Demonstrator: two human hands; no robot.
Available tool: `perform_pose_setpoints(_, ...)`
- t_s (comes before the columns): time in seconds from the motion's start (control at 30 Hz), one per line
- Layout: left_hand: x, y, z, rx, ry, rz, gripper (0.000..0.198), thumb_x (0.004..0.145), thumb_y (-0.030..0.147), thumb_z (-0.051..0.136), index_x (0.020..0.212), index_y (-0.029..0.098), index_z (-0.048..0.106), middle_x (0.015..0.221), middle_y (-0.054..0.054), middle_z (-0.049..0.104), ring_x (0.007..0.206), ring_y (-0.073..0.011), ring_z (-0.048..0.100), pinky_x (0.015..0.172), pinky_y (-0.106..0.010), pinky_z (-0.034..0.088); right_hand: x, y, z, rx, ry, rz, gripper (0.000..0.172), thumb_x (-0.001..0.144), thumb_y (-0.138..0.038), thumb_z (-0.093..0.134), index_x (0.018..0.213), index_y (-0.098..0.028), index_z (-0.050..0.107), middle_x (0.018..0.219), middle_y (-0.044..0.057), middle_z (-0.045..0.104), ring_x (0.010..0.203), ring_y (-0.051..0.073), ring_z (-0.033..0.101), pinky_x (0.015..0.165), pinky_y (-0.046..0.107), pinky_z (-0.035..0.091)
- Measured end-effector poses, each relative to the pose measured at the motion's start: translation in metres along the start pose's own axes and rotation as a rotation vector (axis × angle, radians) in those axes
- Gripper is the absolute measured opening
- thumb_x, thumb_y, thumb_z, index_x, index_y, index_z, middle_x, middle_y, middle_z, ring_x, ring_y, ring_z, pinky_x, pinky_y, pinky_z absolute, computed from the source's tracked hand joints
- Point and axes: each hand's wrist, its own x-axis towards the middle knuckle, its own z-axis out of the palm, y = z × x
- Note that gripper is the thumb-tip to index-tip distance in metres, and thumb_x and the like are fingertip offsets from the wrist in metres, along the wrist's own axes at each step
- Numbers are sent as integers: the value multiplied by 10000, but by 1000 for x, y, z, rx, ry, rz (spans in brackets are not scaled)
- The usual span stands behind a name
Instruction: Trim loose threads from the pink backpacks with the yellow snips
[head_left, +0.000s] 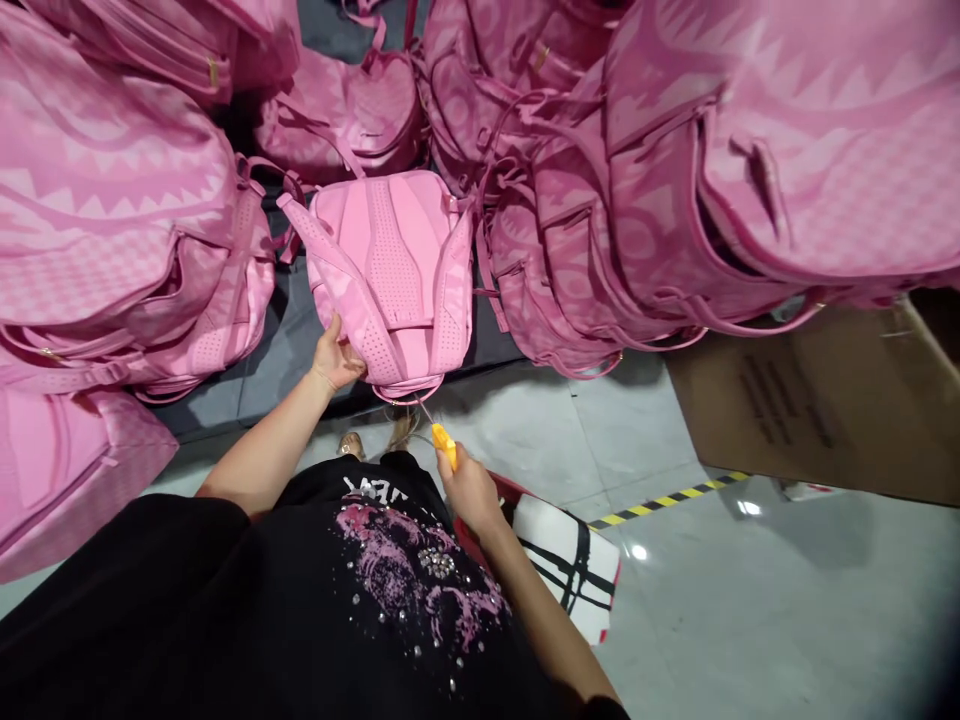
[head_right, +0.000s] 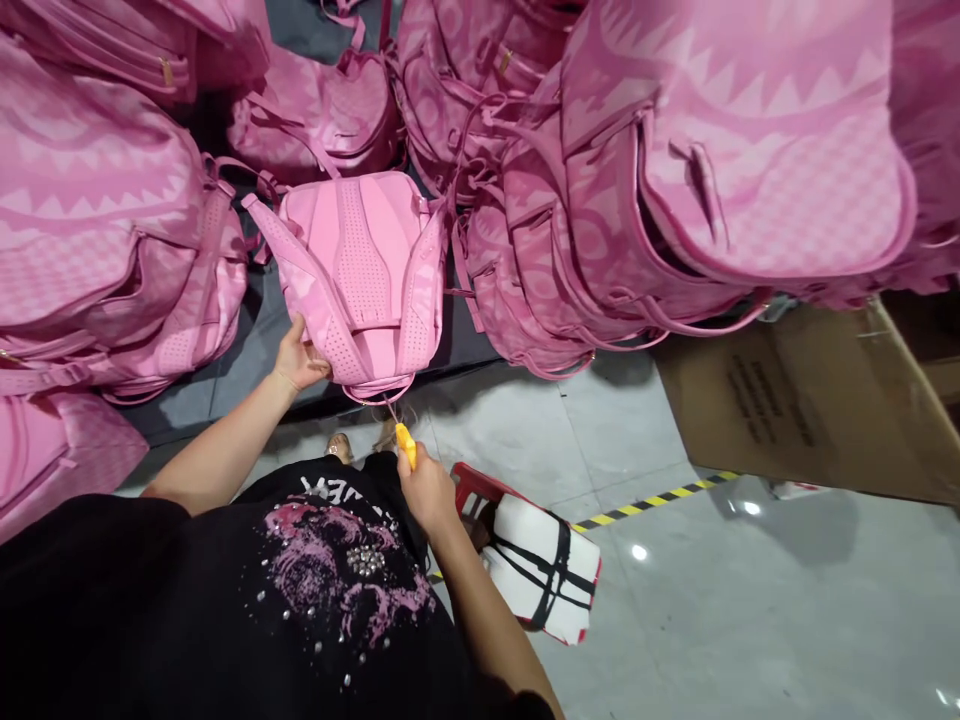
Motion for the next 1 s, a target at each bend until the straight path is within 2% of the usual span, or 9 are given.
perform_pose_setpoints(0.2, -17, -13, 1, 297, 86, 167, 346, 935, 511, 566, 982, 172, 620, 716, -31, 644, 481, -105, 527, 376, -182, 374, -9, -8, -10, -151, 7, -87, 339, 1049, -435, 366, 1199, -207, 568, 919, 88, 749, 870, 264, 726, 664, 284, 409)
perform_pose_setpoints(0.3, -37, -42, -5, 819, 259, 543, 435, 847, 405, 706, 1210, 187, 609, 1164, -124, 677, 936, -221, 679, 704, -280, 568, 1, -16, -8, -194, 45, -124, 337, 1052, -426, 375, 1211, -198, 567, 911, 97, 751, 858, 259, 732, 684, 283, 432)
perform_pose_setpoints(0.33, -43, -53, -6, 1056, 275, 706, 546, 817, 367, 736, 1309, 196, 571, 1359, -150, 594, 1172, -281, 615, 886, -353, 559, 5, -17, -6, -199, 54, -127, 342, 1052, -430, 376, 1214, -196, 567, 904, 100, 750, 855, 262, 734, 686, 286, 439)
perform_pose_setpoints(0.4, -45, -73, -5, 1591, 168, 951, 712, 808, 298, 726, 1465, 220, 463, 1616, -146, 327, 1486, -350, 305, 1158, -491, 366, 13, -17, -3, -210, 70, -108, 349, 1050, -432, 379, 1209, -188, 571, 902, 112, 750, 860, 277, 736, 690, 300, 454)
perform_pose_setpoints(0.47, -33, -88, 1, 2082, -37, 972, 770, 824, 202, 664, 1539, 228, 380, 1681, -131, 156, 1557, -358, 85, 1235, -566, 160, 19, -13, 1, -219, 81, -68, 350, 1050, -421, 383, 1204, -170, 571, 920, 130, 750, 873, 285, 735, 700, 311, 466)
perform_pose_setpoints(0.57, 1, -94, 14, 2368, -103, 887, 876, 765, 44, 628, 1574, 182, 322, 1648, -189, 238, 1543, -376, 153, 1234, -569, 114, 24, -5, 5, -184, 73, -18, 353, 1053, -410, 376, 1203, -158, 571, 950, 137, 749, 897, 282, 732, 712, 312, 468)
perform_pose_setpoints(0.73, 29, -73, 47, 2006, 15, 815, 694, 718, 25, 647, 1395, 171, 600, 1097, -167, 730, 1161, -374, 629, 1055, -488, 429, 13, -2, -3, -60, 114, 4, 365, 1058, -412, 355, 1236, -167, 560, 909, 108, 745, 859, 264, 720, 669, 290, 432)
perform_pose_setpoints(0.87, 13, -60, 96, 1328, -13, 931, 378, 757, 95, 664, 1114, 192, 740, 1033, -67, 729, 1134, -313, 625, 907, -364, 511, -8, -8, -21, -14, 283, -48, 406, 1057, -423, 348, 1302, -162, 540, 854, 97, 735, 769, 243, 702, 636, 267, 396)
perform_pose_setpoints(1.0, -1, -72, 111, 468, -73, 701, 292, 806, 150, 642, 1087, 213, 696, 916, 7, 688, 840, -171, 674, 630, -194, 493, -20, -7, -26, 30, 382, -187, 483, 1033, -409, 350, 1396, -128, 502, 919, 129, 746, 796, 254, 708, 656, 271, 419)
